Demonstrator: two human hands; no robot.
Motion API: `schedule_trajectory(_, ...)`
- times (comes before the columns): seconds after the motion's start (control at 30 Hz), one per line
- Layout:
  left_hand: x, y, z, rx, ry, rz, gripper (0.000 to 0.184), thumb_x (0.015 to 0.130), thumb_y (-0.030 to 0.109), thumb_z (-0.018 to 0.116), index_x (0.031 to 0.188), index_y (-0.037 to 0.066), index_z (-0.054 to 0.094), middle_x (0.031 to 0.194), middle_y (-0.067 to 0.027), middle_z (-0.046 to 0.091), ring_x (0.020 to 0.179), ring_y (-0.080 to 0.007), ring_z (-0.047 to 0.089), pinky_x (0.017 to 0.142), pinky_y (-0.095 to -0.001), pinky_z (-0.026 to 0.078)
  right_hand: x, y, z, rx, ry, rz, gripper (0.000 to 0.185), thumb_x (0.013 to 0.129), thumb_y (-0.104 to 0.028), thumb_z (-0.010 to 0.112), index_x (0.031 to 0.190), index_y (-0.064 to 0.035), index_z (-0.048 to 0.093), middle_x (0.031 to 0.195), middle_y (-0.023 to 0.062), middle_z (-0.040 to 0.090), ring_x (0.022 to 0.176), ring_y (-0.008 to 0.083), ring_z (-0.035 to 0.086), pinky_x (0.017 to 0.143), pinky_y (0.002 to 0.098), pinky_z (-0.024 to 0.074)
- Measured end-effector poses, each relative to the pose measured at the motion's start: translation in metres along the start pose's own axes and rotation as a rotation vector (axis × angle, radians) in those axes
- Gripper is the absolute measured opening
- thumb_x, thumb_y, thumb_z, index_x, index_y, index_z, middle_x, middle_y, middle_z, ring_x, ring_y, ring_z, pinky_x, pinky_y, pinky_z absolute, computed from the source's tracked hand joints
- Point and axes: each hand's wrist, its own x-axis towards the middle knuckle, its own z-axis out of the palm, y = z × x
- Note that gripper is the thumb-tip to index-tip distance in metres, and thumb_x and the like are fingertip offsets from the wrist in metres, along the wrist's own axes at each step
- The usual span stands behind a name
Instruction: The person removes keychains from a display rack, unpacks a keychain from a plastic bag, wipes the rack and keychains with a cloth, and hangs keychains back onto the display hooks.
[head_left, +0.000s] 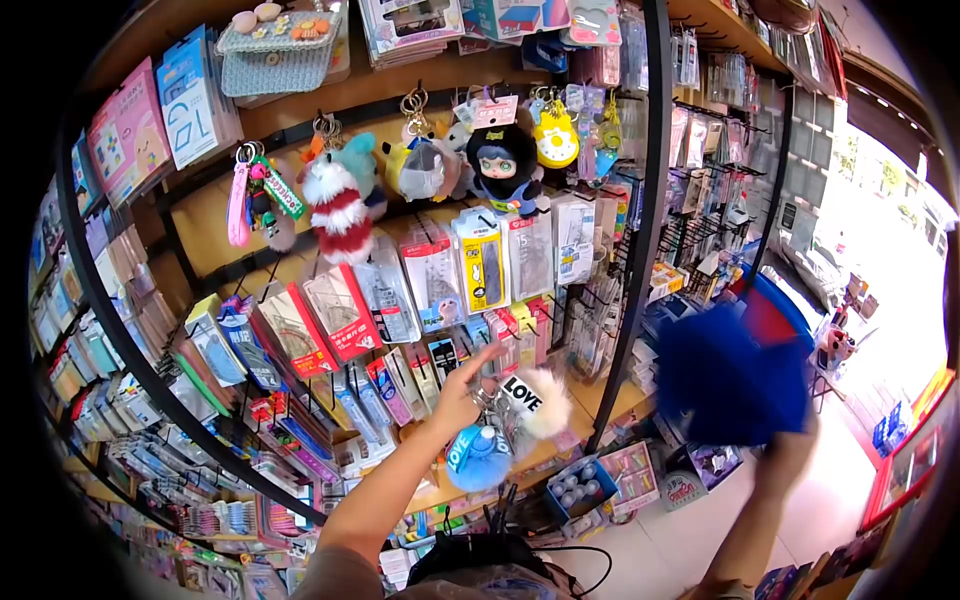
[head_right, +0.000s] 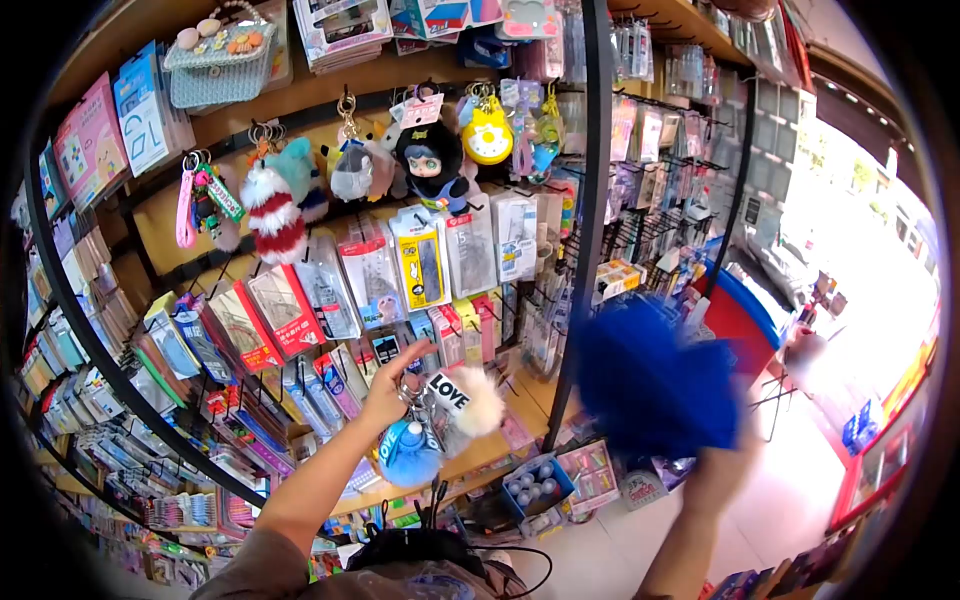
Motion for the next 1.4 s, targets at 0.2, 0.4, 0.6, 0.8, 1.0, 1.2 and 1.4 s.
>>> schedule_trajectory(0.2,0.001,0.03,-0.006,0.345,0.118,0.179,0.088,0.076,0.053,0.059,0.137,0.003,0.02,0.13,-0.0196,0.04,0.12,-0.0301,0.036,0.1,-0.0365,0.029,-0.019,-0.013,0.033,0.513,0.286,-0.56,0.035,0.08,-0.007,0.049,0.114,0.0026,0.045,0.113,0.0181,0.052,0.1,0.0242,0.053,0.09,0.0367,0.0427)
schedule_trajectory(0.4,-0.008,0.056,-0.02,0.652,-0.052,0.369,0.106,0.048,0.013,0.078,0.137,0.003,0.021,0.131,-0.0134,0.041,0.12,-0.0366,0.033,0.098,-0.0433,0.03,0.009,0.024,0.089,-0.8,-0.775,-0.311,0.029,0.057,0.005,0.049,0.079,-0.0082,0.062,0.092,0.0096,0.058,0.088,0.0258,0.056,0.073,0.0344,0.0459)
schedule_trajectory(0.6,-0.028,0.067,-0.014,0.708,0.085,0.552,0.086,0.066,0.038,0.071,0.131,-0.001,0.029,0.121,-0.0184,0.044,0.111,-0.0347,0.038,0.096,-0.049,0.029,0.068,-0.022,0.028,0.346,0.352,-0.203,0.034,0.073,-0.004,0.05,0.105,0.0082,0.053,0.101,0.0167,0.058,0.09,0.0211,0.058,0.081,0.0288,0.0466)
schedule_trajectory(0.8,-0.033,0.07,0.004,0.716,0.421,1.006,0.072,0.075,0.058,0.057,0.121,0.004,0.039,0.106,-0.0094,0.044,0.103,-0.0261,0.04,0.093,-0.0488,0.032,-0.008,0.01,0.069,-0.05,0.156,-0.572,0.023,0.072,-0.007,0.049,0.093,0.0008,0.057,0.093,0.0178,0.061,0.088,0.0281,0.058,0.078,0.0384,0.0456)
schedule_trajectory(1.0,-0.027,0.067,0.014,0.45,0.604,1.212,0.051,0.074,0.061,0.054,0.089,0.013,0.049,0.094,-0.0058,0.048,0.096,-0.022,0.04,0.085,-0.0449,0.032,-0.027,0.103,0.089,-1.264,-1.457,-0.266,0.023,0.065,-0.005,0.052,0.085,-0.0055,0.065,0.086,0.0137,0.063,0.085,0.0292,0.059,0.072,0.0397,0.0464)
schedule_trajectory(1.2,-0.015,0.1,0.044,0.435,0.884,1.229,0.044,0.068,0.053,0.059,0.088,0.017,0.045,0.085,-0.0008,0.041,0.091,-0.0194,0.039,0.084,-0.0449,0.03,0.045,0.011,0.075,-0.514,-0.516,-0.387,0.034,0.053,0.016,0.041,0.081,0.0014,0.056,0.09,0.0117,0.056,0.09,0.0243,0.055,0.078,0.0292,0.0417)
schedule_trajectory(1.4,-0.026,0.088,0.037,0.457,0.775,1.165,0.033,0.072,0.048,0.056,0.081,0.018,0.047,0.079,0.0021,0.045,0.086,-0.0179,0.041,0.078,-0.0419,0.031,-0.02,0.026,0.056,-0.014,0.203,-0.605,0.021,0.074,-0.004,0.054,0.094,0.0022,0.056,0.092,0.0136,0.058,0.085,0.0246,0.057,0.072,0.0336,0.0466)
